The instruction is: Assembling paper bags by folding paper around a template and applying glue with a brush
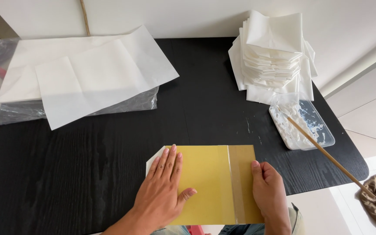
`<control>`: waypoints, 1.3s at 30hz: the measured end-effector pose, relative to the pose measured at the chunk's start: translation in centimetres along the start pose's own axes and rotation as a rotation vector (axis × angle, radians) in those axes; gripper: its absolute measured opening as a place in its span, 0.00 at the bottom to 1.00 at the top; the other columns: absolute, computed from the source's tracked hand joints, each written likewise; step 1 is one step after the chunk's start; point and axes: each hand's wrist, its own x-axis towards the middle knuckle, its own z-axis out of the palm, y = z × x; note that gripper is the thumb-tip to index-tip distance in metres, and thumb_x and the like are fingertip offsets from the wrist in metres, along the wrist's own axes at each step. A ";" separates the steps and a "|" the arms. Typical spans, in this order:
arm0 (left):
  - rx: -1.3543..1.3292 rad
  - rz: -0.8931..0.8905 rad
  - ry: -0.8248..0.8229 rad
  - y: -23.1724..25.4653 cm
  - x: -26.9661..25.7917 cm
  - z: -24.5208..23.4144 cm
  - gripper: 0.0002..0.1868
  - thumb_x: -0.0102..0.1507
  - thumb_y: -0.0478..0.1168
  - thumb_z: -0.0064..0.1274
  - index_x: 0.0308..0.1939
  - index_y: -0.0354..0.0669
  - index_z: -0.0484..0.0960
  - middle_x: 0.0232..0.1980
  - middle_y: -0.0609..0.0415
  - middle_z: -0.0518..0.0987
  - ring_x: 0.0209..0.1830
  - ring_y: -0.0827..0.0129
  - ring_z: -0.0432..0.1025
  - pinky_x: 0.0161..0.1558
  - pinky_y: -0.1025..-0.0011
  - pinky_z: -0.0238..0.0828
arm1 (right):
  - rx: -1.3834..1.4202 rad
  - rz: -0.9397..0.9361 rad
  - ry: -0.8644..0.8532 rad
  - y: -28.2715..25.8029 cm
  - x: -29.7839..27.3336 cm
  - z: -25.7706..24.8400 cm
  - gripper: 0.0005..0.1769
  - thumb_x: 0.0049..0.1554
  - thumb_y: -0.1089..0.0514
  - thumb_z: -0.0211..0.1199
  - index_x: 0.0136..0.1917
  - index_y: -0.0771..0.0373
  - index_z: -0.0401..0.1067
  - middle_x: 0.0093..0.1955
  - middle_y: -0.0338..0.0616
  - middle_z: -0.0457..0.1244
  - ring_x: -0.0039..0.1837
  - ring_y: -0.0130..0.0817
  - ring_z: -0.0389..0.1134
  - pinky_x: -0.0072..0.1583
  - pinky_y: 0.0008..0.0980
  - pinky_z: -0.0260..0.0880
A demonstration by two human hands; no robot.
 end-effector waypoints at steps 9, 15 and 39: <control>-0.048 -0.122 -0.022 0.1 -0.1 -0.4 0.59 0.66 0.82 0.12 0.79 0.35 0.46 0.84 0.37 0.43 0.85 0.50 0.39 0.80 0.59 0.34 | -0.022 0.025 0.008 -0.7 -0.2 0.1 0.27 0.71 0.43 0.51 0.36 0.61 0.63 0.33 0.38 0.58 0.38 0.32 0.54 0.40 0.36 0.55; -0.004 -0.091 0.001 0.1 -0.3 0.8 0.61 0.67 0.84 0.12 0.79 0.31 0.43 0.83 0.34 0.41 0.84 0.49 0.37 0.81 0.59 0.31 | -0.063 0.010 0.003 -0.6 -0.1 0.1 0.26 0.69 0.42 0.52 0.36 0.61 0.65 0.34 0.38 0.58 0.38 0.32 0.54 0.41 0.36 0.55; -1.132 -0.556 -0.381 -5.0 4.1 -6.5 0.39 0.64 0.60 0.44 0.72 0.42 0.54 0.59 0.50 0.58 0.60 0.64 0.52 0.61 0.66 0.47 | 0.708 -0.195 0.063 7.2 -1.8 -2.1 0.16 0.63 0.54 0.60 0.60 0.64 0.68 0.45 0.50 0.71 0.42 0.38 0.69 0.43 0.37 0.71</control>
